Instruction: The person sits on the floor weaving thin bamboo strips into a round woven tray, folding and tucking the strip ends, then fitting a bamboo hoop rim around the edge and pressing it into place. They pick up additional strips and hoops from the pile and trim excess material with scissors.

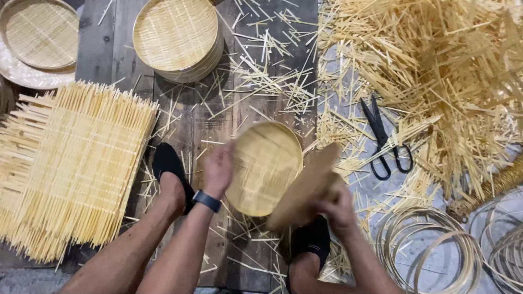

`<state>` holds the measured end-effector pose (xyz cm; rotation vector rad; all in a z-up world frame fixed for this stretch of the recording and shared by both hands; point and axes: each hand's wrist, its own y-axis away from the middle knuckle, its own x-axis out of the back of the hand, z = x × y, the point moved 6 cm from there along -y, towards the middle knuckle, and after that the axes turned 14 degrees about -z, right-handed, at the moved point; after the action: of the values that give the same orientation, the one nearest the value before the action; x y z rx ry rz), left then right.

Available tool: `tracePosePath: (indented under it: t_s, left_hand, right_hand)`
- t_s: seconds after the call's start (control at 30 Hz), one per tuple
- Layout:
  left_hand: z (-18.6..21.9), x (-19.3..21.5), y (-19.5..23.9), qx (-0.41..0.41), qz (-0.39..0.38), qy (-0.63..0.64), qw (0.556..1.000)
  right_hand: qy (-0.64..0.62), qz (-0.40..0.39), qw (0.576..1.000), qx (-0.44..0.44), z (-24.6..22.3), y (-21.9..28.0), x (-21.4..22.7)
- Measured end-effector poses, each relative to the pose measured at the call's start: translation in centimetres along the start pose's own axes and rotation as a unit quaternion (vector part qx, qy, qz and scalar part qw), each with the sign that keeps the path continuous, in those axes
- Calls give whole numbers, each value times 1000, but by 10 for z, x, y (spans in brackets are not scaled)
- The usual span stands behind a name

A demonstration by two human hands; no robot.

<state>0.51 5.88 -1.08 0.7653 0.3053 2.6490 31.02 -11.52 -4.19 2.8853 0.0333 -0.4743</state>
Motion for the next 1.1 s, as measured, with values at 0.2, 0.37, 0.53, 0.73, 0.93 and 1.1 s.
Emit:
tracePosePath:
  t_s: [0.2,0.37,0.53,0.73,0.93,1.1]
  left_hand:
    - [-124,-46,2,80,126,570,808]
    - [-134,-82,31,209,84,544,808]
    - [-40,-15,36,12,172,12,985]
    - [-25,-36,9,-242,-149,-426,859]
    - [64,10,-29,-321,-248,-543,735]
    - [82,126,-130,-195,65,-486,850]
  right_hand:
    - [-302,106,945,69,-7,12,87]
    - [209,239,946,-57,-38,-3,102]
    - [515,216,794,-240,-19,-8,106]
    - [602,210,746,-194,7,0,113]
    - [618,203,741,-163,10,-1,101]
    - [648,217,721,-116,17,4,107]
